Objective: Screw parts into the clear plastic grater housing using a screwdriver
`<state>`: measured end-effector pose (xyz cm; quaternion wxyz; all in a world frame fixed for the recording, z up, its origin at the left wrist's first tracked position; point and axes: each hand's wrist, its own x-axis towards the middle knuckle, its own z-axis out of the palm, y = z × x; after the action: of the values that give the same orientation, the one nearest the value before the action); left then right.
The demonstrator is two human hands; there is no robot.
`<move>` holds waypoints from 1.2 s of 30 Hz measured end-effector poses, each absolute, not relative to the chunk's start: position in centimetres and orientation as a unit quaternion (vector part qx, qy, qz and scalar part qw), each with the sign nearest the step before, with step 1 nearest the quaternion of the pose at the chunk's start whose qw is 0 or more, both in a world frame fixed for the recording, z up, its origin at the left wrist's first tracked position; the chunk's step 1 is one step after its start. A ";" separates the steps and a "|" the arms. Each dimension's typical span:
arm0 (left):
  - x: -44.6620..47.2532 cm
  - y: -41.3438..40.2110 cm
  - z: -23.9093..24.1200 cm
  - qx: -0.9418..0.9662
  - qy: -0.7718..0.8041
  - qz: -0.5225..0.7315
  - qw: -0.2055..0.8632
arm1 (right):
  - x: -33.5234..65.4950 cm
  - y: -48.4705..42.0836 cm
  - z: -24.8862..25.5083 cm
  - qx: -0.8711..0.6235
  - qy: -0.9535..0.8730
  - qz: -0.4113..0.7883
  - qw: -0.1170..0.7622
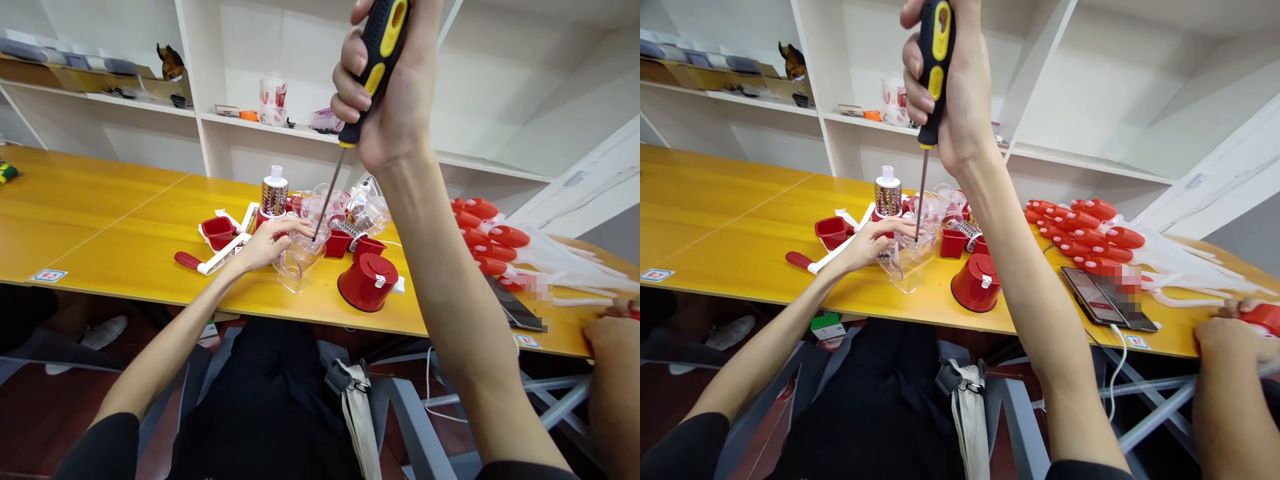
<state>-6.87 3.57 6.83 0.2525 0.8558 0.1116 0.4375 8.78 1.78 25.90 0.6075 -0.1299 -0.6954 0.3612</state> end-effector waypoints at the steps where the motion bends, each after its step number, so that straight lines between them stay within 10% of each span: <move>1: -7.2 3.7 7.3 0.866 0.116 0.417 0.250 | 8.9 1.6 25.8 -0.129 -0.697 0.363 0.605; 14: -6.9 2.8 10.2 0.874 0.222 0.345 0.260 | 7.5 0.7 27.0 -0.205 -0.695 0.449 0.523; 36: -3.2 1.1 10.3 0.819 0.166 0.420 0.353 | 9.7 -0.1 23.7 -0.207 -0.632 0.268 0.697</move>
<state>-3.16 1.09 10.26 0.3532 0.8193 0.1665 0.4200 9.68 -0.10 23.69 0.6969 -0.2075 -0.6322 0.2677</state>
